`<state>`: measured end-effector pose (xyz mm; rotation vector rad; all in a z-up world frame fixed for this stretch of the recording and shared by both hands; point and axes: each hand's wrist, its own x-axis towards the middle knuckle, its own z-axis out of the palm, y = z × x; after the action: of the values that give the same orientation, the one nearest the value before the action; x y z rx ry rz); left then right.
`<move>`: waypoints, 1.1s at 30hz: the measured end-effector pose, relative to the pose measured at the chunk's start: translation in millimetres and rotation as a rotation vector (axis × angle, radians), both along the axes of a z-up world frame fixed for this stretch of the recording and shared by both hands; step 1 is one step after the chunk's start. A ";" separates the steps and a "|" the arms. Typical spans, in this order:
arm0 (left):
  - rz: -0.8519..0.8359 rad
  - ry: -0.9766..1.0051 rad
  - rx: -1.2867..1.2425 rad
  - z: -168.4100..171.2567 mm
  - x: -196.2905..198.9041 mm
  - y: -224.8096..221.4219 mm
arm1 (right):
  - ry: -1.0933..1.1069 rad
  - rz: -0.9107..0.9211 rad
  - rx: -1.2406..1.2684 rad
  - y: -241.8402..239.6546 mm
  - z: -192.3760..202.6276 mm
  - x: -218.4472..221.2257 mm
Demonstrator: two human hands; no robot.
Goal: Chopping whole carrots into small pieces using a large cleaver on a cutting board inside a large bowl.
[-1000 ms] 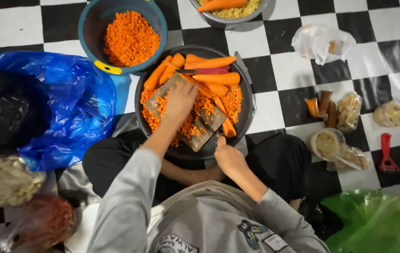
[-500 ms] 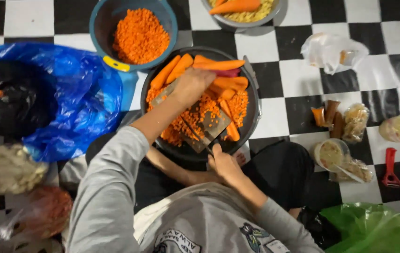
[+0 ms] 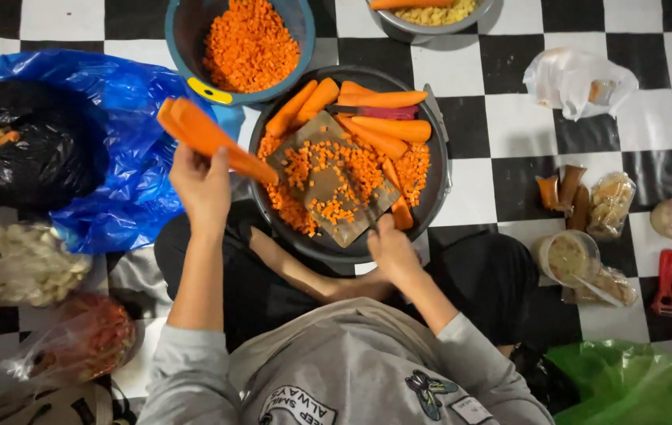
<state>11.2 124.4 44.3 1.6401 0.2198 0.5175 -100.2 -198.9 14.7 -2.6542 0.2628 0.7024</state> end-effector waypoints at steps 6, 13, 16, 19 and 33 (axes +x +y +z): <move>0.043 0.225 -0.060 9.8 -36.2 9.5 | 0.017 0.089 0.318 69.7 -22.3 23.2; 0.061 0.259 -0.046 29.0 -50.2 9.4 | 0.077 -0.114 0.302 34.3 -8.8 16.3; 0.065 0.282 -0.049 19.8 -49.0 8.7 | 0.030 -0.099 0.203 9.2 0.6 4.0; 0.044 0.285 -0.071 2.6 -47.6 3.0 | 0.059 0.069 0.165 -3.1 5.6 -12.8; -0.144 0.508 0.011 -54.9 -41.4 -48.2 | 0.098 0.014 0.197 28.6 20.2 24.8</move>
<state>-30.2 76.2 -10.6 1.7610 0.4690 -0.0160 -75.4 -170.3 35.0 -2.4409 0.1913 0.8205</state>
